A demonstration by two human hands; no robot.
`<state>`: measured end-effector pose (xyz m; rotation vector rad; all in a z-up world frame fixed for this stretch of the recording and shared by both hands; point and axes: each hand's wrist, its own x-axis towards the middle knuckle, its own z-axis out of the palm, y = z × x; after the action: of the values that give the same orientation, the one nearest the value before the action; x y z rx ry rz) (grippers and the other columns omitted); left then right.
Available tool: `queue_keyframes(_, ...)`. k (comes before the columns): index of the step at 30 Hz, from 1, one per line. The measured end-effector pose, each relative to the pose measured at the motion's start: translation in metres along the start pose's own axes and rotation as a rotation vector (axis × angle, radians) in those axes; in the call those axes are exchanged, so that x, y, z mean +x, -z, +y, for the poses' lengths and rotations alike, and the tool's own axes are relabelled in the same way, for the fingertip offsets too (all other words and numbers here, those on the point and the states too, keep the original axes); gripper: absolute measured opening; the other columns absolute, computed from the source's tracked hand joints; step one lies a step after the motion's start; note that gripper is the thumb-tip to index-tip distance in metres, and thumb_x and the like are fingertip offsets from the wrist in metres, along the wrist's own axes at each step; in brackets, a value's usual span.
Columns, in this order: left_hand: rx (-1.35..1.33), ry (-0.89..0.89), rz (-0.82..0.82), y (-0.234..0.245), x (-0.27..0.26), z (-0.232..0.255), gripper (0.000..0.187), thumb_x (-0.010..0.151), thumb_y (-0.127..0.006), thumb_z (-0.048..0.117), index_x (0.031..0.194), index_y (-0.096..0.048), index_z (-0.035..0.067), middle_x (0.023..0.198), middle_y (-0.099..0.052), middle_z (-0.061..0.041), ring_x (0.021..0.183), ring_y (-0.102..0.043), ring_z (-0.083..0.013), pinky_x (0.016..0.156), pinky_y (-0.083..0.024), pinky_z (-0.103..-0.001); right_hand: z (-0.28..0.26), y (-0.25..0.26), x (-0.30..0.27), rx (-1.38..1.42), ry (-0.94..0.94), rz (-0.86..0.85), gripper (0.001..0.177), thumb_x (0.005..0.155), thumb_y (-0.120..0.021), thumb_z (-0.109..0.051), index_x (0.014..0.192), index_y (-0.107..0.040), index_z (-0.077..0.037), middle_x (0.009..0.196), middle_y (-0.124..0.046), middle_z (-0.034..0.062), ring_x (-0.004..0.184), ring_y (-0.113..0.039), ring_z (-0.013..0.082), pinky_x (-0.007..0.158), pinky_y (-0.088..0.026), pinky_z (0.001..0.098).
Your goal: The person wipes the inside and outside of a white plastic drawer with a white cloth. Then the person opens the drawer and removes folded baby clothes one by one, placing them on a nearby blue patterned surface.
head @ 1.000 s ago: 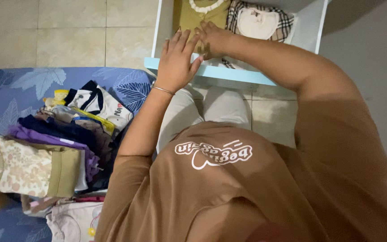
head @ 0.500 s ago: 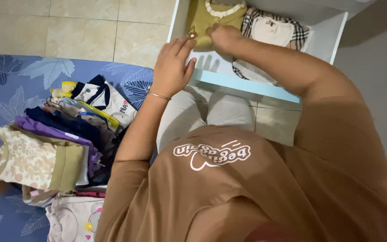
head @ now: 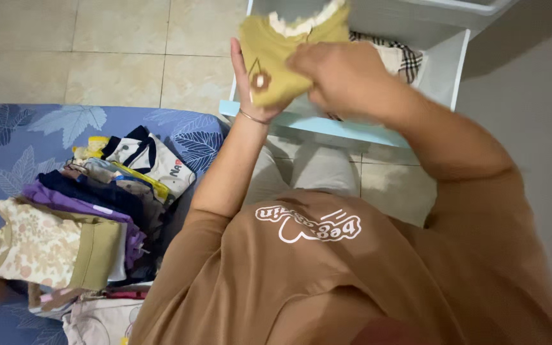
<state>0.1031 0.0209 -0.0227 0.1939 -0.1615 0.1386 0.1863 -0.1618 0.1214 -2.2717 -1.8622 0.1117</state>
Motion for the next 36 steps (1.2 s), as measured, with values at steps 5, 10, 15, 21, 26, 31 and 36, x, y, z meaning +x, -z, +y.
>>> queue_keyframes(5,-0.051,-0.172,0.007,-0.011,-0.027,-0.003,0.069,0.105,-0.044,0.065,0.152,-0.049,0.016,0.152,-0.056,-0.009,0.14,-0.054,-0.0297,0.123,-0.041,-0.05,0.0,0.002,-0.06,0.849,0.09,0.415,0.084,0.087,-0.079,-0.045,0.15,-0.041,-0.004,0.156,-0.043,0.0182,0.146,-0.04,0.0364,0.124,-0.03,0.0496)
queue_keyframes(10,-0.089,-0.12,-0.056,-0.024,-0.059,-0.018,0.066,0.106,-0.048,0.063,0.149,-0.054,0.014,0.148,-0.059,-0.009,0.136,-0.058,-0.0279,0.121,-0.044,-0.047,0.022,-0.078,-0.055,1.637,-0.034,0.941,0.065,0.109,-0.052,-0.056,0.144,-0.054,-0.002,0.147,-0.053,0.0161,0.134,-0.048,0.031,0.119,-0.039,0.0511)
queue_keyframes(15,-0.02,-0.032,-0.011,-0.042,-0.085,-0.032,0.065,0.109,-0.048,0.059,0.151,-0.054,0.008,0.147,-0.061,-0.012,0.134,-0.061,-0.0274,0.118,-0.047,-0.044,-0.019,-0.096,-0.069,2.497,-0.117,0.474,0.072,0.107,-0.042,-0.055,0.16,-0.044,-0.006,0.16,-0.051,0.0143,0.142,-0.053,0.0297,0.124,-0.042,0.0447)
queue_keyframes(21,0.046,-0.102,0.008,-0.077,-0.142,0.006,0.065,0.109,-0.044,0.057,0.153,-0.051,0.009,0.149,-0.06,-0.012,0.137,-0.06,-0.0279,0.121,-0.047,-0.046,-0.055,-0.095,-0.041,2.282,0.049,0.33,0.063,0.111,-0.053,-0.043,0.157,-0.044,0.0,0.152,-0.055,0.0172,0.138,-0.056,0.0271,0.121,-0.044,0.0419)
queue_keyframes(26,0.141,-0.377,0.065,-0.103,-0.238,0.044,0.067,0.111,-0.039,0.058,0.155,-0.049,0.008,0.151,-0.059,-0.014,0.138,-0.059,-0.0295,0.122,-0.046,-0.047,-0.119,-0.105,0.015,2.25,0.053,0.002,0.058,0.104,-0.06,-0.022,0.156,-0.043,0.0,0.154,-0.056,0.0159,0.143,-0.057,0.0291,0.128,-0.043,0.0442)
queue_keyframes(31,0.156,-0.65,0.116,-0.121,-0.34,0.047,0.076,0.108,-0.041,0.065,0.154,-0.048,0.004,0.15,-0.058,-0.016,0.137,-0.059,-0.0292,0.122,-0.045,-0.045,-0.199,-0.127,0.061,2.302,0.015,-0.463,0.056,0.106,-0.057,-0.019,0.156,-0.043,0.004,0.151,-0.057,0.0195,0.138,-0.059,0.0313,0.125,-0.045,0.0443)
queue_keyframes(36,0.261,-0.956,0.196,-0.127,-0.425,0.028,0.078,0.103,-0.05,0.062,0.153,-0.048,0.002,0.15,-0.059,-0.016,0.136,-0.06,-0.029,0.121,-0.046,-0.045,-0.278,-0.15,0.084,2.142,0.111,-0.735,0.056,0.107,-0.058,-0.019,0.155,-0.042,0.004,0.151,-0.057,0.0186,0.138,-0.058,0.0292,0.123,-0.046,0.0419)
